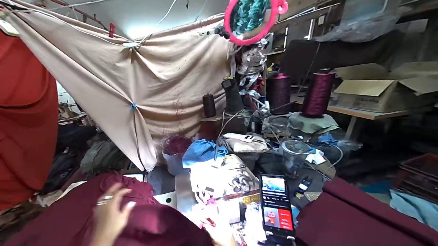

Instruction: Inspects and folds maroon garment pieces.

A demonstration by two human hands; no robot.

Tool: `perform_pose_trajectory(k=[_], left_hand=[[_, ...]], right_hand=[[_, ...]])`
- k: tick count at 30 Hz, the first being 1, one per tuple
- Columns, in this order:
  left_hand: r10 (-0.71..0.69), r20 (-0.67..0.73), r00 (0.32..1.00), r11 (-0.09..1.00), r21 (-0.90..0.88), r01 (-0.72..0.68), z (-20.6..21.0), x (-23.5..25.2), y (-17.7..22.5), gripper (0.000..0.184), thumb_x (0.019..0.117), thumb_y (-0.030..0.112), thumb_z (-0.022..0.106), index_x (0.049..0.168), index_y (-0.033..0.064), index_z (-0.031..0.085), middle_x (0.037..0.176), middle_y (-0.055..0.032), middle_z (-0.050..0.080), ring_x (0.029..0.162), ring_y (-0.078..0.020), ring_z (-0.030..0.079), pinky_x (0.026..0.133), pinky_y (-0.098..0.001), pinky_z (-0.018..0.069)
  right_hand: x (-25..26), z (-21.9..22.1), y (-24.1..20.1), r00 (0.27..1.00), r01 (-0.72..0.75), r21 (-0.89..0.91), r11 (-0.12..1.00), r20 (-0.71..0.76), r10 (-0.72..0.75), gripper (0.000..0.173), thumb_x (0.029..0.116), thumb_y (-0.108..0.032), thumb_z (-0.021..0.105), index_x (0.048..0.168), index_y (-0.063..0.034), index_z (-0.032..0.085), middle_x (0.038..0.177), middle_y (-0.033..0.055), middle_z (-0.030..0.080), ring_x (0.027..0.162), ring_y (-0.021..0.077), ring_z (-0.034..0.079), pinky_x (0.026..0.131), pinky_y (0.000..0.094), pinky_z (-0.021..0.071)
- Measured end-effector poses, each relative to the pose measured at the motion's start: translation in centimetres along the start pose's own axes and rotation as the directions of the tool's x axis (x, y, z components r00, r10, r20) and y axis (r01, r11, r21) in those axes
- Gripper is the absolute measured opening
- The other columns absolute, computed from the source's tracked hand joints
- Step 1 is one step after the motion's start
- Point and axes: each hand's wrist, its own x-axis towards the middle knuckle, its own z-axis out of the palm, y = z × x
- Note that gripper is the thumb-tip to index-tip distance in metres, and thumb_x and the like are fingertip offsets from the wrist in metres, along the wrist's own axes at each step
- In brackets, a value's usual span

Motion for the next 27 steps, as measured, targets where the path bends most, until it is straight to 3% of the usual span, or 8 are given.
perform_pose_trajectory(k=[1, 3, 6, 9, 12, 18, 21, 27], left_hand=[[0.122, 0.082, 0.989, 0.985, -0.136, -0.110, 2.0, 0.0, 2.3, 0.044, 0.0891, 0.030, 0.074, 0.124, 0.0040, 0.071, 0.141, -0.0193, 0.061, 0.136, -0.0390, 0.053, 0.114, -0.0594, 0.0394], [0.342, 0.259, 0.903, 0.905, -0.351, -0.241, 4.4, -0.5, 6.9, 0.054, 0.0878, 0.042, 0.075, 0.128, 0.0055, 0.071, 0.140, -0.0145, 0.063, 0.138, -0.0320, 0.053, 0.117, -0.0537, 0.0379], [0.487, 0.287, 0.825, 0.845, -0.395, -0.361, 6.9, -1.3, 10.1, 0.031, 0.0919, 0.031, 0.070, 0.107, 0.0056, 0.077, 0.114, -0.0158, 0.074, 0.118, -0.0345, 0.065, 0.105, -0.0562, 0.0456], [0.454, 0.263, 0.851, 0.855, -0.397, -0.334, 7.0, -0.3, 10.5, 0.018, 0.0909, 0.022, 0.068, 0.091, 0.0081, 0.079, 0.095, -0.0065, 0.076, 0.103, -0.0236, 0.068, 0.101, -0.0472, 0.0469], [0.448, 0.233, 0.863, 0.849, -0.413, -0.329, 6.6, -0.1, 10.5, 0.032, 0.0990, 0.033, 0.064, 0.087, 0.0072, 0.078, 0.089, -0.0050, 0.075, 0.098, -0.0200, 0.069, 0.097, -0.0446, 0.0488], [0.463, -0.016, 0.886, 0.745, -0.535, -0.399, 6.4, -1.5, 11.5, 0.013, 0.0946, 0.022, 0.070, 0.094, 0.0139, 0.081, 0.096, 0.0017, 0.078, 0.099, -0.0071, 0.070, 0.094, -0.0303, 0.0532], [0.486, 0.010, 0.874, 0.670, -0.646, -0.365, 5.2, -2.0, 12.4, 0.010, 0.0934, 0.019, 0.073, 0.095, 0.0111, 0.079, 0.094, 0.0015, 0.076, 0.093, -0.0028, 0.069, 0.088, -0.0217, 0.0554], [0.433, 0.179, 0.883, 0.717, -0.663, -0.218, 4.9, -2.5, 13.2, 0.014, 0.0927, 0.021, 0.074, 0.095, 0.0077, 0.077, 0.095, 0.0005, 0.077, 0.085, -0.0031, 0.070, 0.083, -0.0264, 0.0565]], right_hand=[[-0.1, 0.5, 0.0, 0.999, 0.015, -0.028, 0.999, 0.052, -0.014, 0.027, 0.0922, -0.004, 0.063, 0.116, 0.0049, 0.071, 0.121, 0.0188, 0.068, 0.115, 0.0205, 0.063, 0.103, 0.0372, 0.0489], [-0.1, 1.5, 0.5, 0.987, 0.146, -0.021, 0.989, 0.065, -0.145, 0.019, 0.0864, -0.005, 0.062, 0.099, -0.0016, 0.075, 0.100, 0.0080, 0.072, 0.096, 0.0114, 0.066, 0.088, 0.0326, 0.0533], [-0.9, 1.4, 0.4, 0.989, 0.131, 0.050, 0.990, 0.064, -0.134, 0.018, 0.0896, -0.006, 0.064, 0.102, -0.0001, 0.075, 0.099, 0.0062, 0.073, 0.096, 0.0077, 0.067, 0.090, 0.0303, 0.0539], [-1.9, 0.4, 0.8, 0.993, 0.109, 0.136, 0.985, -0.069, -0.100, 0.018, 0.0892, -0.014, 0.074, 0.102, -0.0016, 0.073, 0.090, 0.0009, 0.072, 0.084, 0.0027, 0.066, 0.081, 0.0241, 0.0560], [-3.1, -0.4, 1.1, 0.982, 0.158, 0.254, 0.954, -0.144, -0.125, 0.007, 0.0908, -0.007, 0.071, 0.094, -0.0016, 0.070, 0.078, -0.0032, 0.068, 0.069, 0.0005, 0.063, 0.067, 0.0203, 0.0553], [-3.2, -0.6, 0.9, 0.955, 0.147, 0.254, 0.956, -0.289, -0.070, 0.009, 0.0933, -0.008, 0.067, 0.087, -0.0026, 0.072, 0.074, -0.0030, 0.067, 0.064, 0.0008, 0.061, 0.061, 0.0194, 0.0534], [-3.4, -0.6, 0.2, 0.949, 0.159, 0.305, 0.939, -0.309, -0.060, 0.004, 0.0895, -0.004, 0.071, 0.092, -0.0001, 0.072, 0.080, 0.0004, 0.071, 0.070, 0.0036, 0.066, 0.068, 0.0220, 0.0575], [-5.5, 0.5, -2.6, 0.972, 0.209, 0.319, 0.924, -0.170, -0.161, 0.013, 0.0884, 0.004, 0.067, 0.101, 0.0015, 0.070, 0.090, 0.0012, 0.074, 0.082, 0.0041, 0.070, 0.078, 0.0233, 0.0597]])
